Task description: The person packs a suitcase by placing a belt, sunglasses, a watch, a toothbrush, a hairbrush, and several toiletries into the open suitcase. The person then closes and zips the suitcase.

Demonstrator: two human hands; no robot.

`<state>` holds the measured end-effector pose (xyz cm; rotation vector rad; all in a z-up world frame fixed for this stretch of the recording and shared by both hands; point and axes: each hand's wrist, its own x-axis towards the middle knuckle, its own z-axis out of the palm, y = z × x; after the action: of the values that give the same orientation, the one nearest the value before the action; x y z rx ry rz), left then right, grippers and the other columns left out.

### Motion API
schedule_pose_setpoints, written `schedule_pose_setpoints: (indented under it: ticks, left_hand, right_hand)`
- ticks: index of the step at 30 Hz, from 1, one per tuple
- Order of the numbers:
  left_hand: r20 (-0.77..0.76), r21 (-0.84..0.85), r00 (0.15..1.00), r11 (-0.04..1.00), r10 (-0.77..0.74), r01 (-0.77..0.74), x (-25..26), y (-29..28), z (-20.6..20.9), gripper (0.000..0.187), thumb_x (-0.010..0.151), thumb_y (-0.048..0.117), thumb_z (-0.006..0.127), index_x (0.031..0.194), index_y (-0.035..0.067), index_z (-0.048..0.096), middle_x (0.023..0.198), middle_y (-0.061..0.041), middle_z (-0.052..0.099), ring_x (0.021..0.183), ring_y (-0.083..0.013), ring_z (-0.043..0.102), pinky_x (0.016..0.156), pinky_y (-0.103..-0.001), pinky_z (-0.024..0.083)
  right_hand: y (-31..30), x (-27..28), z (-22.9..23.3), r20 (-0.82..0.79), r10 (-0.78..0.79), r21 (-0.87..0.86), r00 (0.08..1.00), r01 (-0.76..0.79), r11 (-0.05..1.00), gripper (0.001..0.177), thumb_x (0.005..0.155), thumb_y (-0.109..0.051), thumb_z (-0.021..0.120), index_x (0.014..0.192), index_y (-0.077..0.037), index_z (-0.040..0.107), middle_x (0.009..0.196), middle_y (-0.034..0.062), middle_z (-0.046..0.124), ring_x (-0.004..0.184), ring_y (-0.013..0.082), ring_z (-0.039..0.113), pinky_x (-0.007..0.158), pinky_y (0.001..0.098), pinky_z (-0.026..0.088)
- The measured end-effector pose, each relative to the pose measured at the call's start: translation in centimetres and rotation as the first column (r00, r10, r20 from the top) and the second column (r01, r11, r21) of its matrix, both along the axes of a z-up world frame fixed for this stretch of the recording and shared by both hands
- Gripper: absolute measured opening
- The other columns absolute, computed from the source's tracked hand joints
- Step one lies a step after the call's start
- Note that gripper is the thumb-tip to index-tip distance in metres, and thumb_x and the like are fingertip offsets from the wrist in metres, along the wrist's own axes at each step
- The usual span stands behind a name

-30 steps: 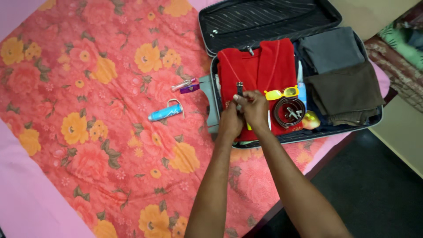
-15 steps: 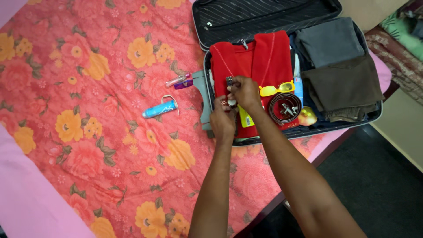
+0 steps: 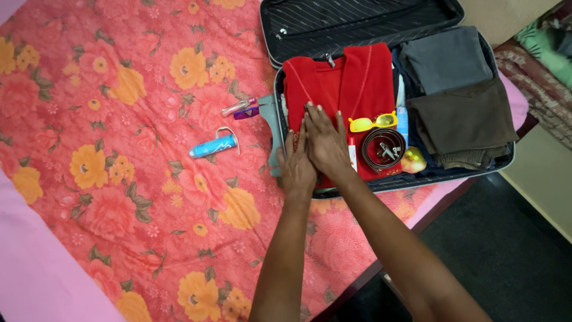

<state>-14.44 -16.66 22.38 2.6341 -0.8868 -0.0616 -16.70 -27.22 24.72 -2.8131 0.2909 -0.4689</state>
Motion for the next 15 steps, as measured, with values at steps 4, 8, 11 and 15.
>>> schedule_pose_setpoints:
  ticks: [4, 8, 11, 15]
  left_hand:
    - [0.052, 0.176, 0.998, 0.984, -0.033, 0.023, 0.9, 0.3, -1.1, 0.055, 0.097, 0.021, 0.044, 0.151, 0.012, 0.050, 0.169, 0.006, 0.024, 0.154, -0.0249, 0.023, 0.118, -0.060, 0.023]
    - [0.101, 0.188, 0.995, 0.982, -0.012, -0.007, 0.9, 0.3, -1.4, 0.055, 0.097, 0.017, 0.043, 0.152, 0.014, 0.050, 0.169, 0.010, 0.026, 0.152, -0.0231, 0.028, 0.120, -0.059, 0.023]
    - [0.088, 0.228, 0.996, 0.973, 0.011, -0.030, 0.8, 0.1, -0.8, 0.055, 0.098, 0.017, 0.041, 0.152, 0.018, 0.048, 0.168, 0.011, 0.027, 0.151, -0.0238, 0.032, 0.120, -0.061, 0.022]
    - [0.056, 0.114, 0.995, 0.990, 0.082, -0.088, 0.4, 0.0, -0.2, 0.060, 0.100, 0.019, 0.038, 0.160, 0.020, 0.038, 0.166, 0.014, 0.029, 0.147, -0.0244, 0.036, 0.118, -0.065, 0.020]
  right_hand:
    - [-0.1, 0.0, -0.9, -0.106, 0.007, -0.018, 0.994, -0.009, 1.000, 0.054, 0.102, -0.025, 0.049, 0.151, -0.002, 0.047, 0.169, 0.0096, 0.029, 0.152, 0.0258, 0.035, 0.121, 0.0648, 0.015]
    - [-0.8, 0.7, -1.6, -0.174, 0.022, 0.029, 0.985, -0.017, 0.999, 0.057, 0.102, -0.027, 0.048, 0.153, -0.003, 0.043, 0.170, 0.0080, 0.023, 0.152, 0.0248, 0.033, 0.121, 0.0649, 0.013]
    - [-1.2, 0.9, -1.4, -0.197, 0.037, 0.066, 0.980, -0.025, 0.998, 0.058, 0.104, -0.030, 0.045, 0.155, -0.003, 0.041, 0.173, 0.0063, 0.019, 0.153, 0.0231, 0.031, 0.122, 0.0644, 0.012]
    - [-1.3, 0.0, -0.8, -0.248, 0.051, 0.143, 0.967, -0.015, 0.990, 0.072, 0.104, -0.051, 0.041, 0.158, -0.004, 0.035, 0.172, 0.0037, 0.015, 0.154, 0.0203, 0.026, 0.121, 0.0641, 0.008]
